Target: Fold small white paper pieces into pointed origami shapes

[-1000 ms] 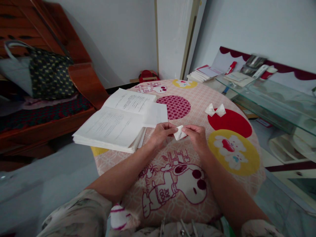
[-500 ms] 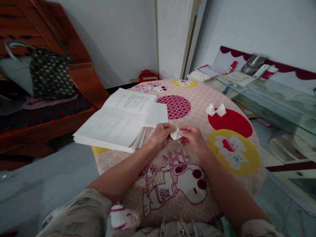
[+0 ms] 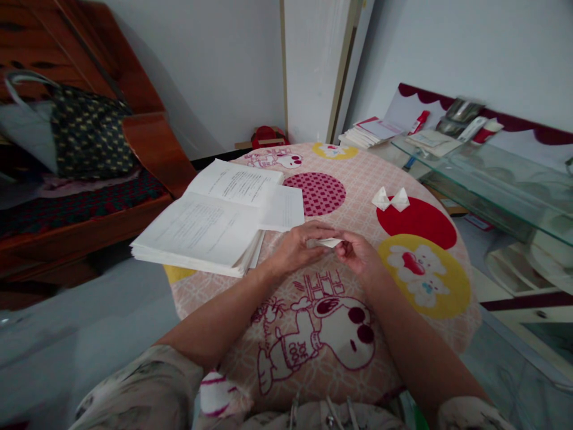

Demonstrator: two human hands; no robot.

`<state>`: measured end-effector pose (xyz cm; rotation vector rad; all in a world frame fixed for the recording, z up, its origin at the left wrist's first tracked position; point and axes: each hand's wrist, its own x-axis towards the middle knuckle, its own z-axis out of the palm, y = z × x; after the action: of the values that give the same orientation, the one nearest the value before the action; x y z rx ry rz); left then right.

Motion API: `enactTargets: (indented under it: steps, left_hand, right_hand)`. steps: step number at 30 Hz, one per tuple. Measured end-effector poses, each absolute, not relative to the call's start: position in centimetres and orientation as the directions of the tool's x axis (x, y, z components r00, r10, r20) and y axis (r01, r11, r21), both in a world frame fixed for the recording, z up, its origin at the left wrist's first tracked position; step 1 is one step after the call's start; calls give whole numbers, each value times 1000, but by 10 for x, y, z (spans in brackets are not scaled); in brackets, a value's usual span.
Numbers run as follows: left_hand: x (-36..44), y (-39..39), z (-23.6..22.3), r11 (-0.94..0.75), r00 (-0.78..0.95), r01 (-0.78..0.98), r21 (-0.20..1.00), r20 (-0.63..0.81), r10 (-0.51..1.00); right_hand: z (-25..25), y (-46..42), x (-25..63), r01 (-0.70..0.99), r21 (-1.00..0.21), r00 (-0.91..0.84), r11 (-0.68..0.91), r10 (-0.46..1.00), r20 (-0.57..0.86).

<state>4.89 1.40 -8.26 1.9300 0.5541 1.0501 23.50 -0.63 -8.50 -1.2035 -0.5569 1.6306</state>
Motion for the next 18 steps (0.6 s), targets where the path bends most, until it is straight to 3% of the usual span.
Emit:
enactTargets:
  steps: [5, 9, 13, 18]
  left_hand:
    - [51, 13, -87, -455, 438, 65, 888, 384, 813]
    - [52, 16, -88, -213, 301, 25, 977, 196, 933]
    - [54, 16, -84, -38, 280, -21, 999, 42, 959]
    - [56, 16, -85, 38, 316, -61, 997, -17, 949]
  right_hand:
    - [-84, -12, 231, -305, -872, -93, -383, 923, -373]
    - [-82, -15, 225, -142, -983, 48, -117, 991, -125]
    - [-81, -17, 225, 69, -984, 136, 162, 976, 170]
    - [-86, -16, 227, 156, -961, 64, 228, 969, 240]
